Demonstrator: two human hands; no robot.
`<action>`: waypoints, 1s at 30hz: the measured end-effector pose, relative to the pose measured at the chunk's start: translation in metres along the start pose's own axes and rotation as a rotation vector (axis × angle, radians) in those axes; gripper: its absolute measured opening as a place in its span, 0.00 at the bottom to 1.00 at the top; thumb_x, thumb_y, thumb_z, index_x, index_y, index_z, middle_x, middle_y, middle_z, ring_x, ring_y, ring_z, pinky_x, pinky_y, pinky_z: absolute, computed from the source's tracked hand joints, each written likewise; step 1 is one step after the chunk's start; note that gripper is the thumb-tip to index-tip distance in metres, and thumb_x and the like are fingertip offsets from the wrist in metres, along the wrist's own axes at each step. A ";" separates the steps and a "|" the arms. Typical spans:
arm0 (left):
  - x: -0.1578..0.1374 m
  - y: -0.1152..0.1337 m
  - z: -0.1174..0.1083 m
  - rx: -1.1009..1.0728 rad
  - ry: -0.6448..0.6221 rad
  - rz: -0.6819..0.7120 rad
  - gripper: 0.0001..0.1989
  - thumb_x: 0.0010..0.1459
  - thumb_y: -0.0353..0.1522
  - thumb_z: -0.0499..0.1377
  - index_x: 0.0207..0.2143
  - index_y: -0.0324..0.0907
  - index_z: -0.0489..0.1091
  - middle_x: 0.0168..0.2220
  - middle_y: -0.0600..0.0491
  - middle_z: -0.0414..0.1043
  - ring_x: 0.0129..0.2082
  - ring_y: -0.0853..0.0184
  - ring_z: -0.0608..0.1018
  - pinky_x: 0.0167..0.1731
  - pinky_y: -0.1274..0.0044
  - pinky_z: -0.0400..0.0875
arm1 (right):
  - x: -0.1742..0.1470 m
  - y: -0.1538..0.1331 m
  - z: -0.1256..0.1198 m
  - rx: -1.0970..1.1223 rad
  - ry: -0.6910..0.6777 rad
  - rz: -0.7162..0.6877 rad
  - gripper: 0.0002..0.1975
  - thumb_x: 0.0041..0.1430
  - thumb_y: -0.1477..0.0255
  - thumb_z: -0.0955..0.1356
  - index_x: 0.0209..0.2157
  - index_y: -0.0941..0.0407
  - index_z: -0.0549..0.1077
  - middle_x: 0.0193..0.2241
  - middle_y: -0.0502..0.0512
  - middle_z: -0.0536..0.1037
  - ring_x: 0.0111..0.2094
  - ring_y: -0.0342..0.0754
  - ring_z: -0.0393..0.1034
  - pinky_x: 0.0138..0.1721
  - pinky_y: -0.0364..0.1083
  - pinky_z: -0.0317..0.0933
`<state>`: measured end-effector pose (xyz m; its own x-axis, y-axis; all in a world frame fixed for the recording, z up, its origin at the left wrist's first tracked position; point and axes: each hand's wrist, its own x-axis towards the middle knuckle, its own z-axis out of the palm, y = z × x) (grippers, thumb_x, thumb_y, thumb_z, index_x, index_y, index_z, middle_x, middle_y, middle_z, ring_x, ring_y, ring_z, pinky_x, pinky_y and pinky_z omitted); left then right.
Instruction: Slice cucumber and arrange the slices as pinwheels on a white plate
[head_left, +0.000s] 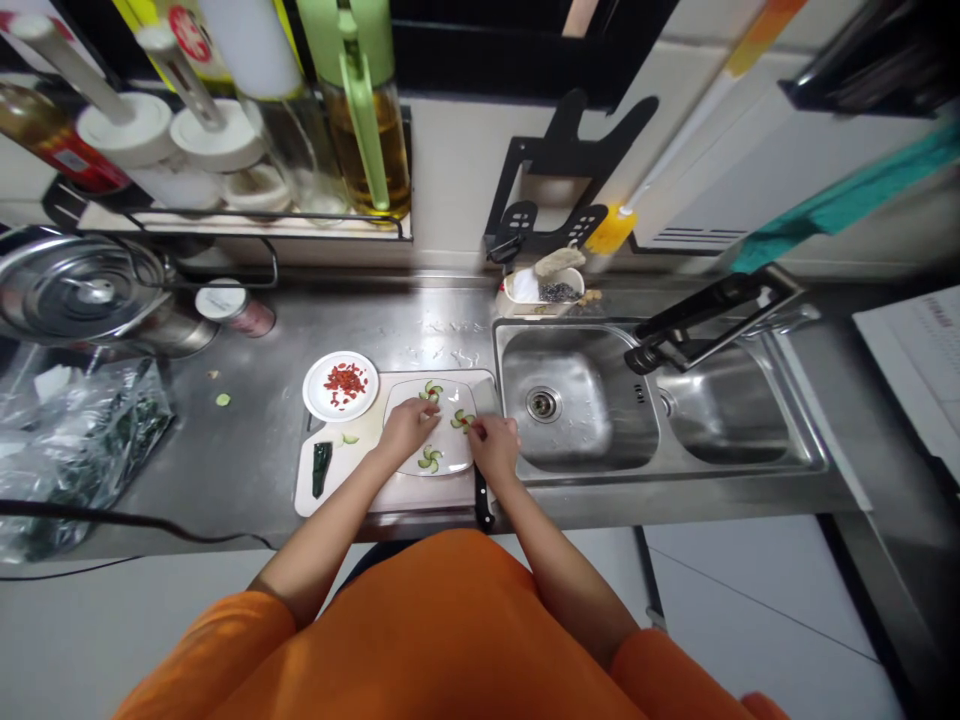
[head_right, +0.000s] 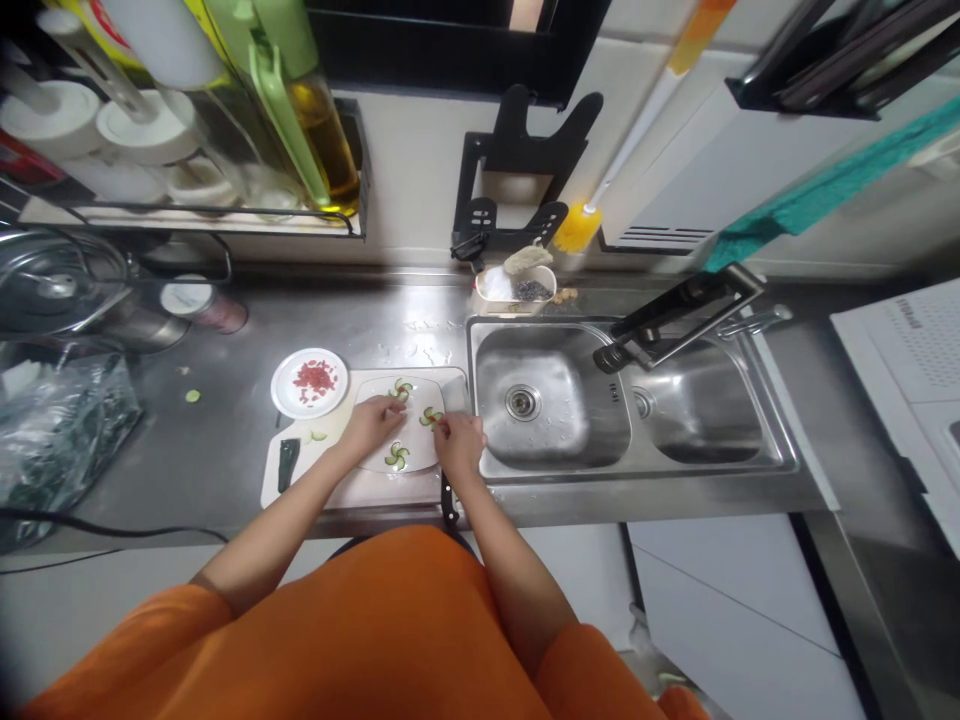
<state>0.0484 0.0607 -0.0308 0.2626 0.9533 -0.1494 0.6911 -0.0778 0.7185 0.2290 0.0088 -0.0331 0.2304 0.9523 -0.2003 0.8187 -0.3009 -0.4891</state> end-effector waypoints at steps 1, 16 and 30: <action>-0.004 -0.004 -0.005 -0.003 0.027 -0.012 0.07 0.52 0.32 0.59 0.34 0.42 0.74 0.34 0.52 0.75 0.34 0.67 0.75 0.38 0.76 0.68 | 0.000 0.001 0.000 0.001 0.003 0.000 0.06 0.55 0.70 0.65 0.32 0.52 0.75 0.32 0.51 0.75 0.42 0.49 0.58 0.32 0.44 0.42; -0.031 -0.074 -0.083 0.327 0.412 -0.651 0.14 0.55 0.36 0.53 0.39 0.42 0.75 0.38 0.45 0.75 0.35 0.61 0.75 0.37 0.73 0.66 | -0.007 -0.012 -0.001 0.058 0.025 -0.081 0.06 0.54 0.72 0.65 0.30 0.53 0.75 0.29 0.52 0.76 0.40 0.50 0.60 0.34 0.45 0.43; -0.004 -0.089 -0.087 0.390 0.407 -0.657 0.15 0.55 0.36 0.54 0.42 0.42 0.74 0.41 0.43 0.74 0.38 0.60 0.76 0.39 0.72 0.68 | -0.018 -0.021 -0.005 0.030 -0.029 -0.122 0.05 0.54 0.71 0.66 0.31 0.53 0.75 0.29 0.51 0.75 0.41 0.49 0.60 0.36 0.45 0.44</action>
<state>-0.0724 0.0888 -0.0349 -0.4809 0.8649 -0.1436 0.8197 0.5017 0.2763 0.2107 -0.0017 -0.0148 0.1142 0.9802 -0.1615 0.8235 -0.1843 -0.5366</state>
